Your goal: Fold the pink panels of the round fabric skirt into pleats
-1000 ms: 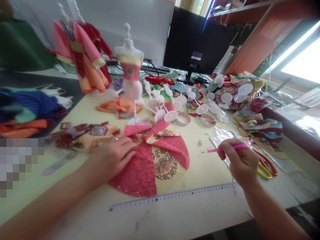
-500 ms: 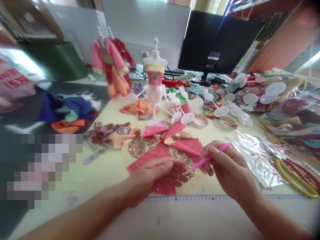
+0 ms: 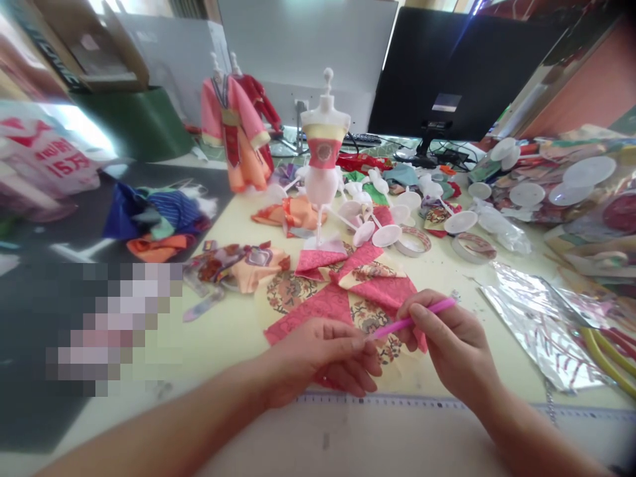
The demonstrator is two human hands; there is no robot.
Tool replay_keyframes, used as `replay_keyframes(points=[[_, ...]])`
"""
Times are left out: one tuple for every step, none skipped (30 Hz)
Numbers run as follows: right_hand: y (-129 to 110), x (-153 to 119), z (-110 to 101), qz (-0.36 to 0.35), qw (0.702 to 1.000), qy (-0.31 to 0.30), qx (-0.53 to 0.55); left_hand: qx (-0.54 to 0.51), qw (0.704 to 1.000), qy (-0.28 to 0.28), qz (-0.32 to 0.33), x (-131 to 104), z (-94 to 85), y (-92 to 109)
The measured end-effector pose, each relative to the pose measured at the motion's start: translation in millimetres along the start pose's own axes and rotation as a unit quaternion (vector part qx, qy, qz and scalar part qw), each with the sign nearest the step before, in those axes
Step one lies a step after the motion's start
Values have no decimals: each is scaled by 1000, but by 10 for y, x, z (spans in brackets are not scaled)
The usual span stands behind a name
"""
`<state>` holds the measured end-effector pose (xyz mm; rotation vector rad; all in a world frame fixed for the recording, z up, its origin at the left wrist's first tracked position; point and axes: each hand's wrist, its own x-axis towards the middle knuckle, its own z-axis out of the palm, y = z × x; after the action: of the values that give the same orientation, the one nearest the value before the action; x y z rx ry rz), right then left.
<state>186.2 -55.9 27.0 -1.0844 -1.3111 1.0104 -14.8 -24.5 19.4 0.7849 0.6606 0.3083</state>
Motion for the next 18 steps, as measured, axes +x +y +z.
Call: replay_keyframes(points=[[4,-1,3,1,1000,1,1,7,1000,1,-2,3,-1,-8],[7,0,6,4,1000,1,2,13,1000,3,-4,8,-1,-16],[10,2,7,7,1000,2,4,17,1000,4,-5,14,-1,-24],[11,7,6,11,1000,4,9,19,1000,5,-6,20,1,-30],[9,13,3,14,1000,6,15,17,1000,4,-6,25,4,-34],[6,21,-1,15,1000,11,19,10,1000,4,-5,28,7,-35],[0,30,-8,10,1000,18,18,-1,1000,5,-4,29,11,-33],[-9,39,-16,-3,1000,29,10,-16,1000,7,-3,29,14,-27],[-19,45,-25,-29,999,41,-6,-35,999,12,0,27,17,-19],[-31,49,-35,-65,996,53,-29,-59,998,18,5,24,18,-10],[-44,48,-45,-107,991,61,-59,-84,996,23,13,22,18,1],[-58,41,-53,-145,983,60,-93,-111,993,26,23,22,15,10],[-71,30,-58,-182,974,47,-128,-137,990,26,35,24,10,18],[-84,15,-58,-213,963,19,-167,-162,986,24,46,28,4,24],[-94,-3,-52,-238,947,-21,-212,-183,981,19,55,35,-4,26],[-100,-22,-40,-260,927,-67,-261,-201,978,13,60,42,-11,26],[-102,-39,-21,-280,902,-110,-309,-216,974,7,64,49,-18,23],[-99,-54,4,-298,874,-144,-355,-228,971,1,66,54,-24,18]])
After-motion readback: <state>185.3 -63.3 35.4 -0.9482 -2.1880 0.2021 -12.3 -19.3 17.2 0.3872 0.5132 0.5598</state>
